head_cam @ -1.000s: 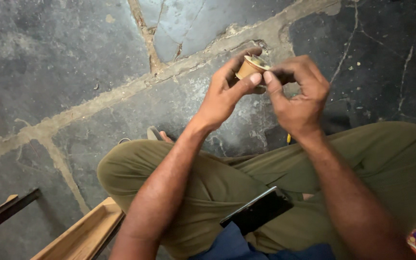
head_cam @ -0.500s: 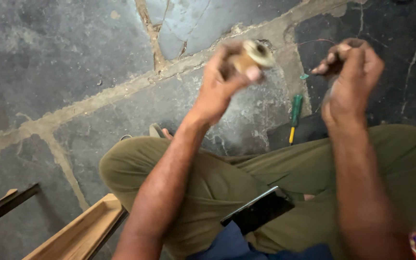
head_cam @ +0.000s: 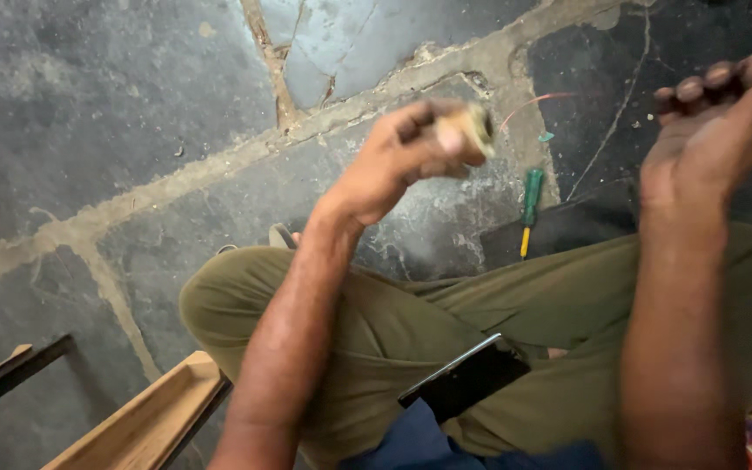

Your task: The person sits on the floor and winds copper wire from a spool onto a cylindrical core by hand. The person repeatedly wraps the wire around the core, adjusts the coil, and continues winding until the clip ends.

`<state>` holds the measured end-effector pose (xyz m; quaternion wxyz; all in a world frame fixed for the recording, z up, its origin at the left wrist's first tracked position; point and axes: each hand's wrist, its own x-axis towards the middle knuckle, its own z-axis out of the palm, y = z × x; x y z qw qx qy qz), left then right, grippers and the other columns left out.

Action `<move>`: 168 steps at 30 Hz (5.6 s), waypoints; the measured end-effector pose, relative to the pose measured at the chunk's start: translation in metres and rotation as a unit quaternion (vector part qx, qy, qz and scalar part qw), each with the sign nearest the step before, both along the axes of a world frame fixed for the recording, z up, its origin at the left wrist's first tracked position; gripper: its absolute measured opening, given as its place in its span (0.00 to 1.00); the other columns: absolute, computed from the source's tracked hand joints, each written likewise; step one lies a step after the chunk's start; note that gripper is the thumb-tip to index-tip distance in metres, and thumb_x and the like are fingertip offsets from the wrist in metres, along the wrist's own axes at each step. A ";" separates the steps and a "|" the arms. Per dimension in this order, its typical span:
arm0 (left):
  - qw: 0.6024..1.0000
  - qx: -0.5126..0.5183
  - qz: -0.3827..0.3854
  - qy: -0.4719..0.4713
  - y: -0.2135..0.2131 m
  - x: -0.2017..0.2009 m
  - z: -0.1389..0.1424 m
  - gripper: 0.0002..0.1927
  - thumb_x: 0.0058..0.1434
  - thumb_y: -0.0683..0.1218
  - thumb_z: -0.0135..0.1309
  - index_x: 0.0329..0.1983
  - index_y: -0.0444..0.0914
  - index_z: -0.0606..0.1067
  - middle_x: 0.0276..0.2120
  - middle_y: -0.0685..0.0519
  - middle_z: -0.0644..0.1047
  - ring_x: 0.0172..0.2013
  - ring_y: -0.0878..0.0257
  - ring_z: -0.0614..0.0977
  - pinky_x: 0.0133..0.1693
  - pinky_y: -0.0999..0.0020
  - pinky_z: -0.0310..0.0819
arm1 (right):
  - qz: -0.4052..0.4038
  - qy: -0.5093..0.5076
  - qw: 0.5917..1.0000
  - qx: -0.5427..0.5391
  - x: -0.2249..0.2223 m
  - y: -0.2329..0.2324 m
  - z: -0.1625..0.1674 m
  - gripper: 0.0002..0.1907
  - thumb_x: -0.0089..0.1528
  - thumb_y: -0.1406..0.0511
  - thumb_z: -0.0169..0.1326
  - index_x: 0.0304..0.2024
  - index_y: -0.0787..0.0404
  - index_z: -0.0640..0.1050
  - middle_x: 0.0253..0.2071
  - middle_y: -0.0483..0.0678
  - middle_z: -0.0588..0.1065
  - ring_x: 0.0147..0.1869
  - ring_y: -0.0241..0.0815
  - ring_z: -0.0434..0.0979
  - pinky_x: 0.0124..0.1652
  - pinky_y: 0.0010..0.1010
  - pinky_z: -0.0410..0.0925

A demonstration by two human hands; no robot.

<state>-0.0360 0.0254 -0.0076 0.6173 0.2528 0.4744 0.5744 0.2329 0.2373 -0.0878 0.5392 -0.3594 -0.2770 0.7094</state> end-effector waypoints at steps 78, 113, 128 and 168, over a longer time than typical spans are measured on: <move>0.957 0.074 0.266 0.092 0.001 0.011 -0.006 0.23 0.65 0.40 0.61 0.62 0.32 0.72 0.46 0.52 0.74 0.47 0.64 0.79 0.49 0.65 0.82 | 0.349 0.035 0.935 -0.048 -0.088 -0.076 0.029 0.20 0.69 0.65 0.57 0.62 0.64 0.72 0.49 0.50 0.76 0.47 0.40 0.81 0.44 0.35 0.77; 0.841 0.050 -0.009 0.538 0.000 0.026 -0.024 0.25 0.63 0.51 0.63 0.60 0.39 0.72 0.50 0.43 0.78 0.49 0.48 0.80 0.50 0.55 0.75 | 0.351 0.000 0.937 -0.004 -0.089 -0.069 -0.014 0.28 0.59 0.67 0.50 0.63 0.60 0.70 0.55 0.51 0.79 0.58 0.42 0.81 0.58 0.31 0.74; 0.786 0.016 -0.037 0.617 -0.019 0.032 -0.035 0.22 0.54 0.56 0.65 0.47 0.40 0.79 0.36 0.44 0.82 0.39 0.44 0.83 0.40 0.51 0.76 | 0.176 0.112 0.976 0.056 -0.029 -0.038 0.023 0.18 0.72 0.50 0.52 0.45 0.56 0.75 0.29 0.38 0.62 0.33 0.32 0.63 0.39 0.33 0.68; 0.863 0.037 0.093 0.496 -0.021 0.024 -0.037 0.10 0.67 0.47 0.55 0.44 0.36 0.80 0.34 0.46 0.81 0.29 0.60 0.81 0.36 0.62 0.75 | 0.203 -0.552 0.609 0.532 -0.013 -0.067 0.048 0.10 0.69 0.63 0.55 0.44 0.64 0.81 0.42 0.59 0.80 0.44 0.58 0.79 0.43 0.45 0.71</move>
